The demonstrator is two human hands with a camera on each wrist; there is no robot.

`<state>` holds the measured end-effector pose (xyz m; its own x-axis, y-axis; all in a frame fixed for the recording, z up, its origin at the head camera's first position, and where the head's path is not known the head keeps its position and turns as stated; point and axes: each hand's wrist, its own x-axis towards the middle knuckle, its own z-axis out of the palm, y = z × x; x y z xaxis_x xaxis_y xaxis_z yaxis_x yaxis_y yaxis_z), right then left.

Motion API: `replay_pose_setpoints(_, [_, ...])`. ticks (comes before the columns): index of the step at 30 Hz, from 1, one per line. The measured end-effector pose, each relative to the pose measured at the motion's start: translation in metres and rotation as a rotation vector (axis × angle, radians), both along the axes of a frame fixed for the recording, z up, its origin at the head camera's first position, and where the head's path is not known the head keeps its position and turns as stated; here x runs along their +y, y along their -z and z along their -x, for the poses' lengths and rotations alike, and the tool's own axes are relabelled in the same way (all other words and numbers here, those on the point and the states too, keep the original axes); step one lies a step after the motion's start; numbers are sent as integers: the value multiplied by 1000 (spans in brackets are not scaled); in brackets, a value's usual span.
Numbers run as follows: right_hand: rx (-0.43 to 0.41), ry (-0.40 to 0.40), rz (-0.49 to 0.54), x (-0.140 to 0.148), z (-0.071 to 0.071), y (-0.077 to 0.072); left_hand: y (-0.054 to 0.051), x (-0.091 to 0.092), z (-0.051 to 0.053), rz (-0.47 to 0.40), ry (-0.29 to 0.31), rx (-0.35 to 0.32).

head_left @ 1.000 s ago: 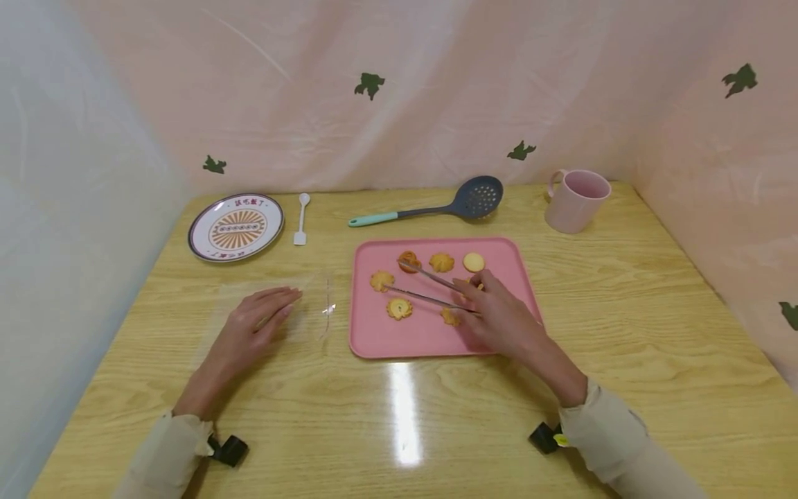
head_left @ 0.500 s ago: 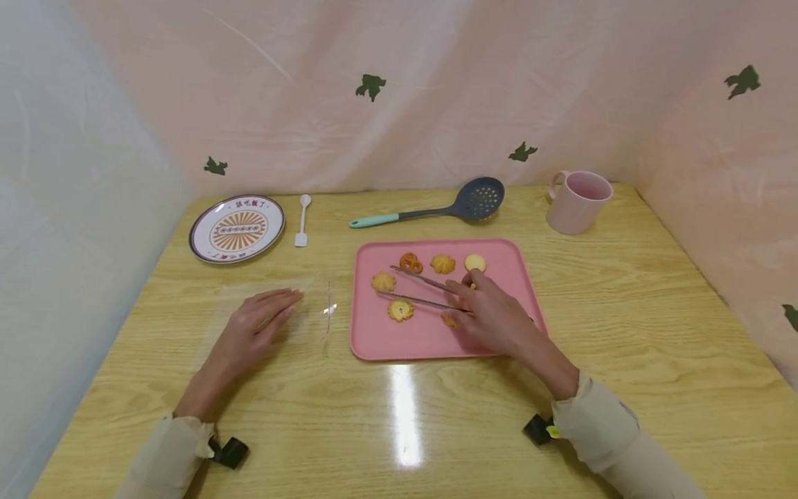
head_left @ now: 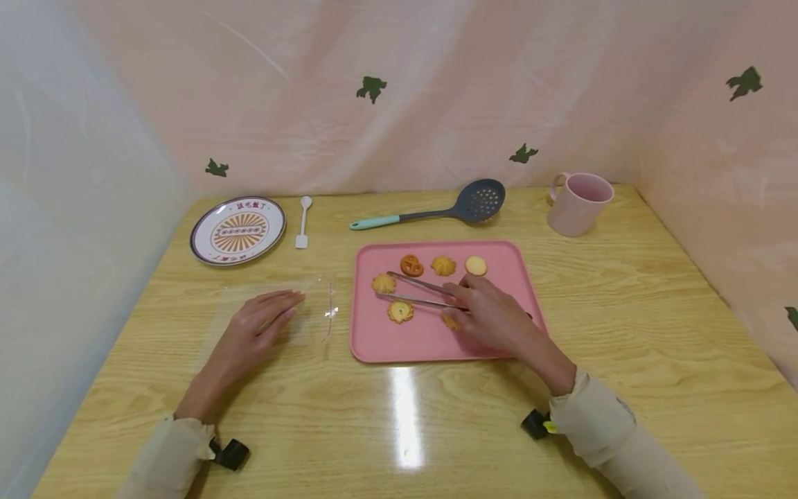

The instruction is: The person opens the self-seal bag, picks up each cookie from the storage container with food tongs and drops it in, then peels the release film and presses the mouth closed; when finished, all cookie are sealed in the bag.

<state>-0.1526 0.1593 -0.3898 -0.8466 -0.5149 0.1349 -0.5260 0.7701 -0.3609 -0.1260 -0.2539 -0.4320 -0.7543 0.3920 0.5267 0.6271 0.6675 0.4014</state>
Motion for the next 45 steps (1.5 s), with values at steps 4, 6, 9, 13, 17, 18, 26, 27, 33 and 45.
replay_pose_setpoints(4, [30, -25, -7, 1, 1, -1, 1, 1, 0, -5, 2, 9])
replay_pose_setpoints(6, [45, -37, -10, 1, 1, -1, 1, 1, 0, -5, 3, 12])
replay_pose_setpoints(9, [62, -41, -17, 2, 1, 0, 2, 2, 1, -5, 9, 17])
replay_pose_setpoints(13, [89, -52, -16, 2, 2, 1, 2, 2, 1, -6, 16, 31])
replay_pose_setpoints(17, [122, -68, -13, 2, 2, 2, 2, 0, 0, 1, 5, 29])
replay_pose_setpoints(18, [129, -70, -13, 2, 2, 2, 2, 0, 0, 4, 1, 24])
replay_pose_setpoints(26, [154, -71, -7, 4, 2, 3, 0, 0, -1, 7, 1, 18])
replay_pose_setpoints(27, [154, -71, -4, 4, 2, 3, 0, 1, -1, 8, 0, 16])
replay_pose_setpoints(33, [136, -75, -1, 2, 2, 2, 0, 1, -1, 19, -16, -7])
replay_pose_setpoints(45, [111, -77, -14, 2, 3, 3, 1, 1, 0, 15, 0, 7])
